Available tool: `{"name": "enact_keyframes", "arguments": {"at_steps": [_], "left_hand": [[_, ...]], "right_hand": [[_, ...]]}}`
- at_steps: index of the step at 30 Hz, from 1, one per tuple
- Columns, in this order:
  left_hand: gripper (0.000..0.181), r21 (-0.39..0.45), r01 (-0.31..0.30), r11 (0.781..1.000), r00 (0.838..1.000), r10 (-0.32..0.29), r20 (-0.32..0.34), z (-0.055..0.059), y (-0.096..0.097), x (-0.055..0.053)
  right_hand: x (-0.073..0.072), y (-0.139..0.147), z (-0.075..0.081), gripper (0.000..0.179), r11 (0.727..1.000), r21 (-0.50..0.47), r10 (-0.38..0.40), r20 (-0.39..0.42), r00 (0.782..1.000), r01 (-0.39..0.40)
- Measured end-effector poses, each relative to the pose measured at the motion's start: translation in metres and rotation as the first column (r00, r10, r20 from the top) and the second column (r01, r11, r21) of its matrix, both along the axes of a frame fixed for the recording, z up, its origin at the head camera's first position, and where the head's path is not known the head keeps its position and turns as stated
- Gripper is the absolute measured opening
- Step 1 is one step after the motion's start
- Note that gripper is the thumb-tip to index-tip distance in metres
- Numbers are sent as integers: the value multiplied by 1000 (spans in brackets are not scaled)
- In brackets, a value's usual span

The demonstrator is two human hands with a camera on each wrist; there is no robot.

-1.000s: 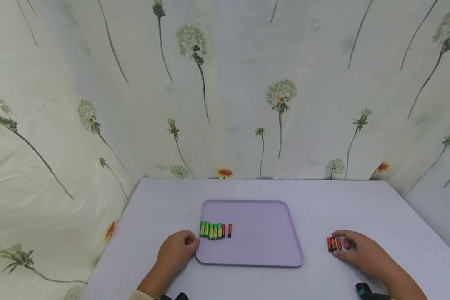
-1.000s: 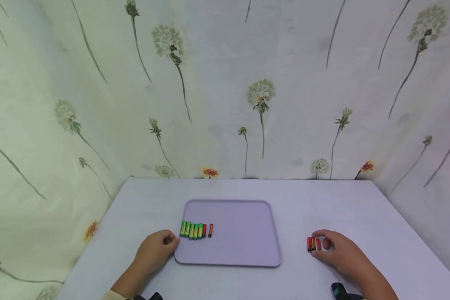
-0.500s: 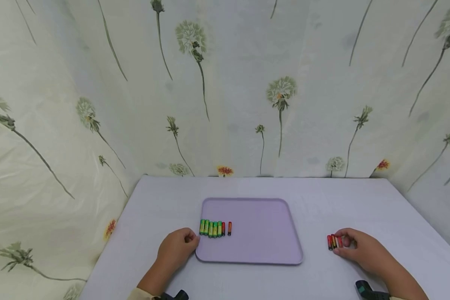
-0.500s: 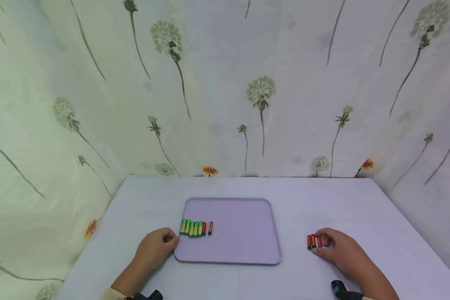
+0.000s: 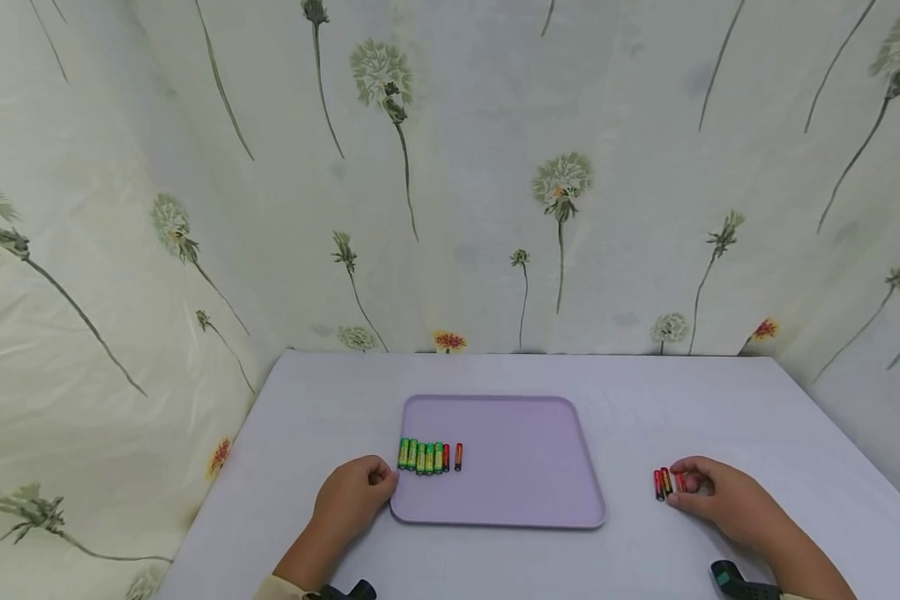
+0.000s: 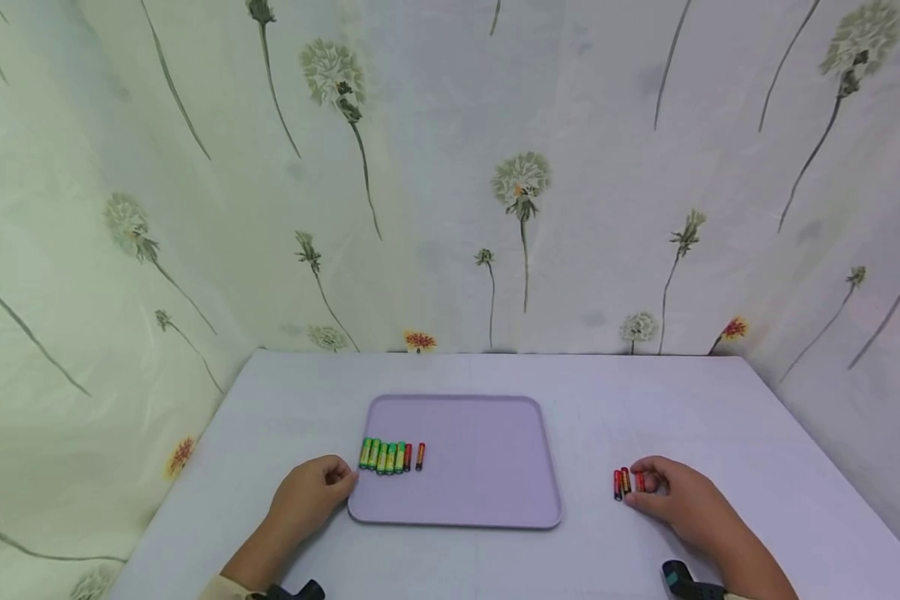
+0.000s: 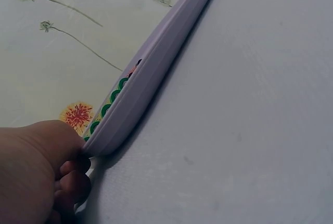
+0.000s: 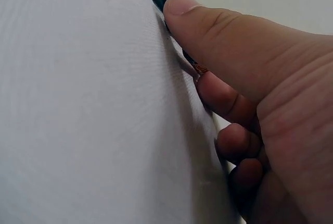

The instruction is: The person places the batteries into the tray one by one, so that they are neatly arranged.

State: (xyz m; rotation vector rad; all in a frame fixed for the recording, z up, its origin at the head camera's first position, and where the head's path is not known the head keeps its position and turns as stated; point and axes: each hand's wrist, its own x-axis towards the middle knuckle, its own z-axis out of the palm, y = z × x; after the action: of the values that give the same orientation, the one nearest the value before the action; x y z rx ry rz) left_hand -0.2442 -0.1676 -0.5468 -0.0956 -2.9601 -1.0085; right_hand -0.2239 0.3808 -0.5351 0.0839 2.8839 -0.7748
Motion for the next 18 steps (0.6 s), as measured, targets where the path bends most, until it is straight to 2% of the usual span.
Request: {"name": "enact_keyframes", "arguments": {"at_steps": [18], "left_hand": [[22, -14, -4, 1000, 1000, 4, -10, -1, 1, -1]], "right_hand": [[1, 5, 3, 71, 999, -33, -12, 10, 1000, 12]]}}
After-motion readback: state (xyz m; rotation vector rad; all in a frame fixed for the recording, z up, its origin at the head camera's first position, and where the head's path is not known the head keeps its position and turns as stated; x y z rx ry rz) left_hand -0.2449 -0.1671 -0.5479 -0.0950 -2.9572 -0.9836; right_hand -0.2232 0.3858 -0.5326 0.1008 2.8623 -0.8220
